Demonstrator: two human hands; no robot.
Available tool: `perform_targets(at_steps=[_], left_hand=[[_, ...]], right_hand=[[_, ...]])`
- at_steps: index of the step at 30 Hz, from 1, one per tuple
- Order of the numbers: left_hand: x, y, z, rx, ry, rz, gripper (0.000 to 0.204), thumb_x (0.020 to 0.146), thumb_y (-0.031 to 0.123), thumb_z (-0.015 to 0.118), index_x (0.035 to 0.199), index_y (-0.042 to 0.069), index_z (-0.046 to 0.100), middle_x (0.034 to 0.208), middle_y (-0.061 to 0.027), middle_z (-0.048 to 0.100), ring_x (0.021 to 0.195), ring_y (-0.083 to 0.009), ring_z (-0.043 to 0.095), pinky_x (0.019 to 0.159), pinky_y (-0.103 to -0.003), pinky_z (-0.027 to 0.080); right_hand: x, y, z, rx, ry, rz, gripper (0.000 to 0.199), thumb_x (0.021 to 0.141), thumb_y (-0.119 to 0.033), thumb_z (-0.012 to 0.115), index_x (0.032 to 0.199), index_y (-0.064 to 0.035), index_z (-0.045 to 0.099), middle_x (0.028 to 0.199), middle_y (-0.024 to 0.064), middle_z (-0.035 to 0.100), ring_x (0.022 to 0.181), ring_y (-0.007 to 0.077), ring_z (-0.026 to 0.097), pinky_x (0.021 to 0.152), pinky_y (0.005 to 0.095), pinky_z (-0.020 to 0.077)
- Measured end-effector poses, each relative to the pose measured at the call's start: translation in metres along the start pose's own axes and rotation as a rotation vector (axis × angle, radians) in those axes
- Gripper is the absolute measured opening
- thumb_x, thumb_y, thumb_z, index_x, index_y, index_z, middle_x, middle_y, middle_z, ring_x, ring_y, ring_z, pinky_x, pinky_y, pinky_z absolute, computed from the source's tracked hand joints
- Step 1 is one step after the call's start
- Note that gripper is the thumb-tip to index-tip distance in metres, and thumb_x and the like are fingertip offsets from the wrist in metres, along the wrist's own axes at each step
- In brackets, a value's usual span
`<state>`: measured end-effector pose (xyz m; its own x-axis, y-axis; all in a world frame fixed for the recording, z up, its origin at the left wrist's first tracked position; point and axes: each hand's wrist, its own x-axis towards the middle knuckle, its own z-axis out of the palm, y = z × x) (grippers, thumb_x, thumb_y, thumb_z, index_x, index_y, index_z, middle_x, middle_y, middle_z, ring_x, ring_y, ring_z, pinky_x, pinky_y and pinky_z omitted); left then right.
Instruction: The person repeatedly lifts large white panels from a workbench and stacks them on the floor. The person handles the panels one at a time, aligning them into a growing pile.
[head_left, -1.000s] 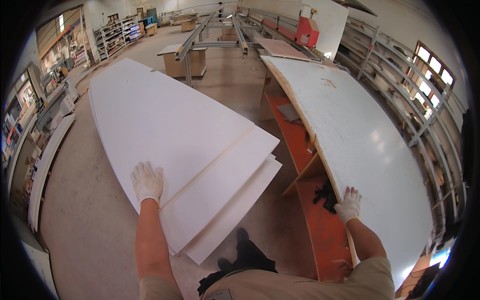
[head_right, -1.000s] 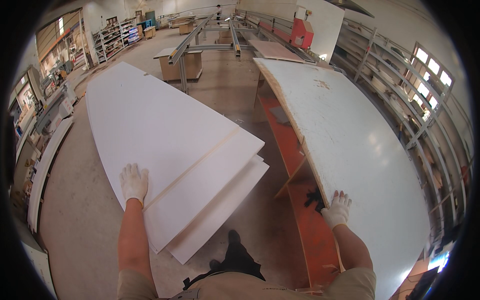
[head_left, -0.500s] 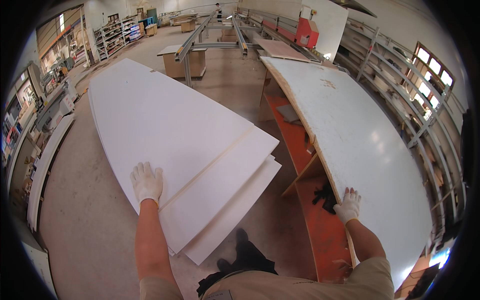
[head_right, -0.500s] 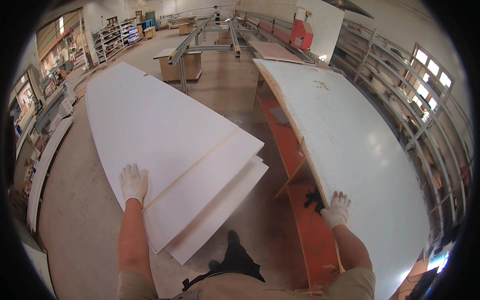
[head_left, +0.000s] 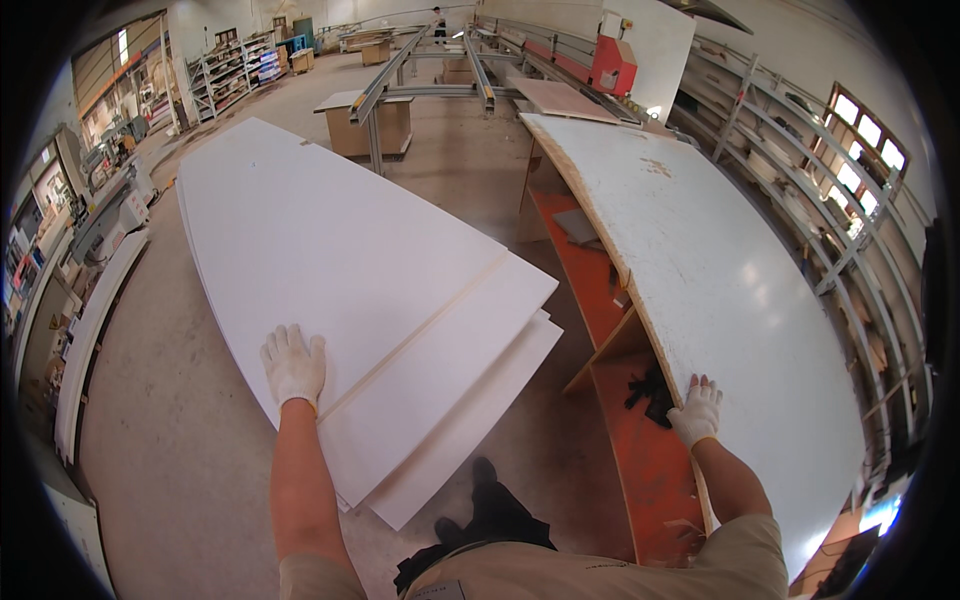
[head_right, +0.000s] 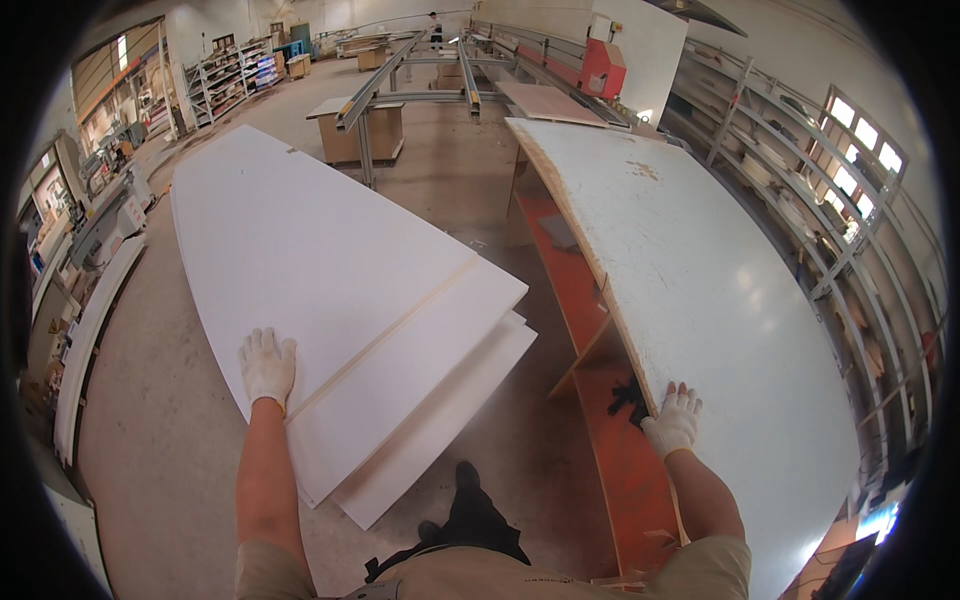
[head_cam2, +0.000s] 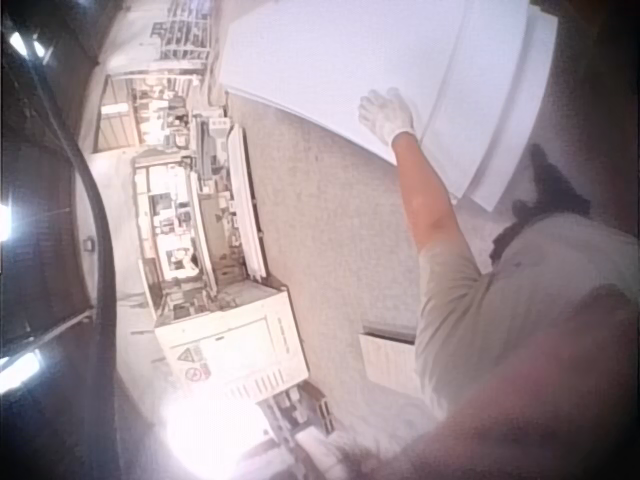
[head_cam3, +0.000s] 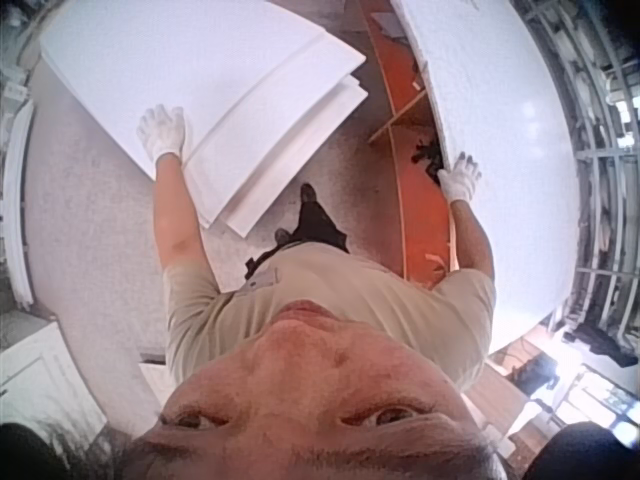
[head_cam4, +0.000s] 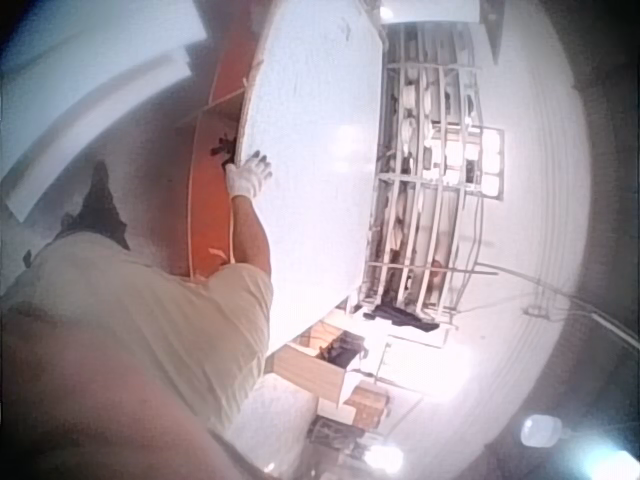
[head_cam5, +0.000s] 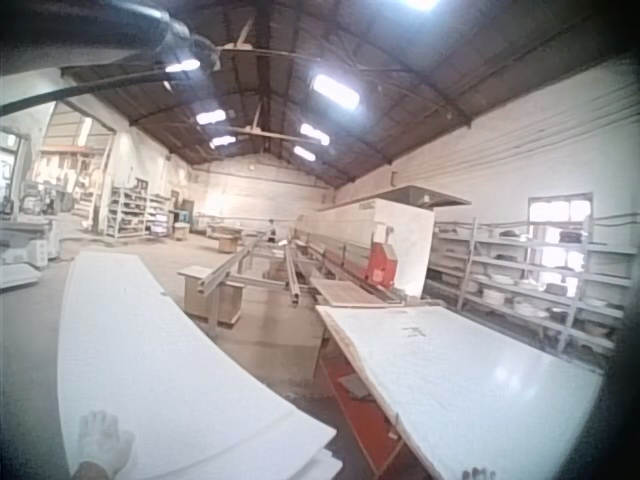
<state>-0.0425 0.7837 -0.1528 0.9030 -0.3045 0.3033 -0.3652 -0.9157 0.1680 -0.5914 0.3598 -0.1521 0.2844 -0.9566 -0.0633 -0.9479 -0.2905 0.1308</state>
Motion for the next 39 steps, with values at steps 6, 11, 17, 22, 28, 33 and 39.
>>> perform_targets(at_steps=[6, 11, 17, 22, 28, 33, 39], left_hand=[[-0.0003, 0.0011, -0.0031, -0.012, -0.023, -0.011, 0.061, 0.106, 0.045, 0.052, 0.147, 0.001, 0.059, 0.154, -0.017, 0.055, 0.147, -0.0338, 0.043, 0.127, -0.047, 0.029], [-0.0005, 0.0011, -0.0023, -0.013, 0.002, -0.002, 0.059, 0.106, 0.044, 0.053, 0.144, 0.001, 0.06, 0.151, -0.0163, 0.056, 0.144, -0.0337, 0.045, 0.126, -0.047, 0.03], [-0.0003, -0.0002, 0.0009, -0.014, 0.024, 0.004, 0.057, 0.105, 0.043, 0.054, 0.142, 0.001, 0.061, 0.148, -0.0158, 0.057, 0.141, -0.0333, 0.046, 0.124, -0.047, 0.031], [-0.0004, -0.0011, 0.0023, -0.015, 0.027, 0.005, 0.058, 0.105, 0.044, 0.054, 0.143, 0.001, 0.061, 0.149, -0.0159, 0.057, 0.141, -0.0334, 0.046, 0.125, -0.047, 0.031], [0.0006, 0.0001, -0.0009, -0.019, -0.009, -0.005, 0.059, 0.106, 0.045, 0.053, 0.145, 0.001, 0.06, 0.154, -0.017, 0.055, 0.146, -0.034, 0.043, 0.127, -0.048, 0.028], [0.0004, 0.0, -0.0006, -0.013, -0.026, -0.014, 0.061, 0.106, 0.046, 0.052, 0.147, 0.001, 0.058, 0.155, -0.0172, 0.054, 0.148, -0.034, 0.042, 0.128, -0.048, 0.027], [0.0009, -0.0024, 0.0034, -0.009, -0.018, -0.004, 0.062, 0.106, 0.047, 0.052, 0.148, 0.001, 0.058, 0.155, -0.0169, 0.054, 0.148, -0.0336, 0.043, 0.128, -0.048, 0.027]], right_hand=[[-0.0012, 0.0002, -0.0005, 0.006, 0.009, -0.01, 0.102, 0.086, -0.045, 0.075, 0.166, 0.0042, 0.035, 0.173, 0.0238, 0.034, 0.163, 0.0385, 0.023, 0.135, 0.0489, 0.0112], [-0.0011, -0.0009, -0.0025, -0.007, -0.005, -0.004, 0.103, 0.087, -0.046, 0.075, 0.167, 0.0041, 0.034, 0.174, 0.0234, 0.033, 0.164, 0.0385, 0.022, 0.135, 0.049, 0.0109], [-0.0009, -0.0018, -0.0035, -0.02, -0.022, 0.008, 0.103, 0.088, -0.047, 0.074, 0.167, 0.0038, 0.033, 0.175, 0.023, 0.031, 0.165, 0.0381, 0.02, 0.136, 0.0485, 0.0104], [-0.0007, -0.0021, -0.0041, -0.022, -0.025, 0.006, 0.103, 0.088, -0.048, 0.074, 0.167, 0.0037, 0.033, 0.175, 0.0233, 0.032, 0.165, 0.0379, 0.02, 0.136, 0.0483, 0.0105], [-0.0005, -0.0019, -0.0044, -0.023, -0.026, 0.002, 0.103, 0.088, -0.047, 0.074, 0.167, 0.0037, 0.033, 0.175, 0.0235, 0.032, 0.165, 0.0376, 0.02, 0.136, 0.0477, 0.0107], [-0.0007, -0.0019, -0.0041, -0.026, -0.02, 0.0, 0.103, 0.088, -0.046, 0.073, 0.167, 0.0039, 0.033, 0.175, 0.0232, 0.031, 0.165, 0.0376, 0.021, 0.136, 0.0471, 0.0106], [-0.0008, -0.0023, -0.0046, -0.021, -0.025, 0.007, 0.103, 0.087, -0.045, 0.073, 0.168, 0.0036, 0.032, 0.175, 0.0229, 0.031, 0.165, 0.0376, 0.021, 0.136, 0.0472, 0.0101]])
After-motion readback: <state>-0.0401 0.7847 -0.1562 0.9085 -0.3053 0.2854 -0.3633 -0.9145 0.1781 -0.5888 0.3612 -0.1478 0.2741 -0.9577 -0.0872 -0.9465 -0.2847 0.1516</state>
